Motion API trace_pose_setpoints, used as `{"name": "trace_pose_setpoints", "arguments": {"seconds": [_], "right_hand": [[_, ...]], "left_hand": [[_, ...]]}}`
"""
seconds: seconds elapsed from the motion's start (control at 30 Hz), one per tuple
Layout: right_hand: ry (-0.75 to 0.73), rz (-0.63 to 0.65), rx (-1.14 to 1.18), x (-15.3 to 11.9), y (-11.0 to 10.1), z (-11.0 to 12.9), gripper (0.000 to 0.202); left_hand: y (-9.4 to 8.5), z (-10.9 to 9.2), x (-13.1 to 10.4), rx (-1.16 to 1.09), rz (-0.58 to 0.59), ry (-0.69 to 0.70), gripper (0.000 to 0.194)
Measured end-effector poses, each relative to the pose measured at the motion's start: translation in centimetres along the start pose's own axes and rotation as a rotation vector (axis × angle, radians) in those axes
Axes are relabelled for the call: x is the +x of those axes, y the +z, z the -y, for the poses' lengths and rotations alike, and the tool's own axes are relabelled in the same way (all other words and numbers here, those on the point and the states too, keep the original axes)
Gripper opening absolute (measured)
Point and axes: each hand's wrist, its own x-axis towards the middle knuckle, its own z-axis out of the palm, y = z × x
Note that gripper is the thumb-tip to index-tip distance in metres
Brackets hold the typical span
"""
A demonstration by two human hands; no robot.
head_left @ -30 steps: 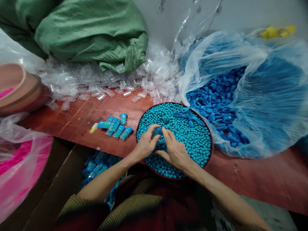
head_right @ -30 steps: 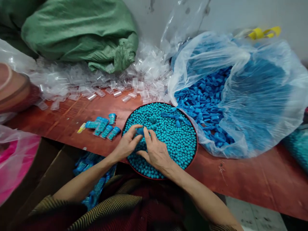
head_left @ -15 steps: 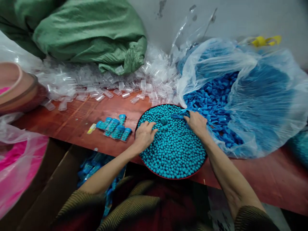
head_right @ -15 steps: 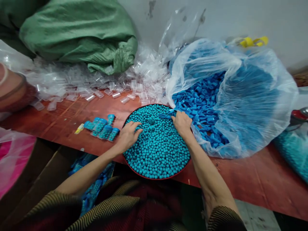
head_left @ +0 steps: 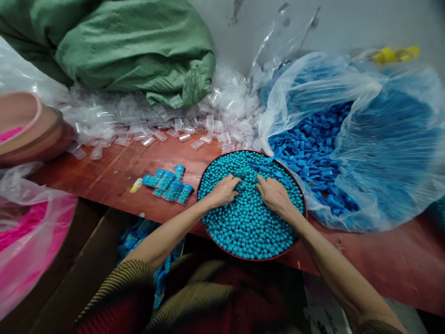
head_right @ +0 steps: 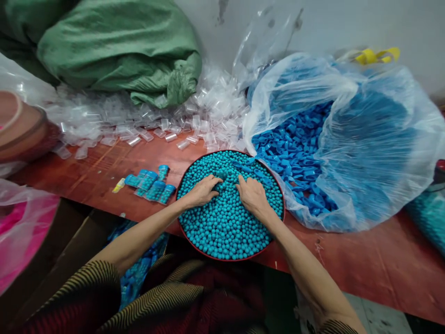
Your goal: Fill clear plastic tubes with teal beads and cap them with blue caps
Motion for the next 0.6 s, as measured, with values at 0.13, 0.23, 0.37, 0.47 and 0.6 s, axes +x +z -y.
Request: {"name": "trace_pose_setpoints", "arguments": {"seconds": [0.13, 0.23, 0.37, 0.47, 0.6], "right_hand": [[-0.088, -0.079, 0.364, 0.5, -0.6, 0.1, 0.036], [-0.091, -0.167, 0.522, 0.5, -0.8, 0.9, 0.035], [-0.122, -0.135, 0.486, -0.1, -0.6, 0.5, 0.029], [-0.094, -0.157, 0.509, -0.3, -1.0, 0.2, 0.032], [-0.054, -0.167, 0.603, 0.1, -2.4, 1.3, 0.031]], "left_hand": [[0.4, 0.1, 0.2, -0.053, -0.077, 0.000, 0.033], [0.5, -0.1, 0.5, -0.180, -0.137, 0.049, 0.026], [-0.1, -0.2, 0.6, -0.399, -0.170, 0.004, 0.022], [-0.3, -0.3, 0.6, -0.463, -0.154, -0.013, 0.020], [-0.2, -0.8, 0.4, -0.559, -0.115, 0.009, 0.015]]}}
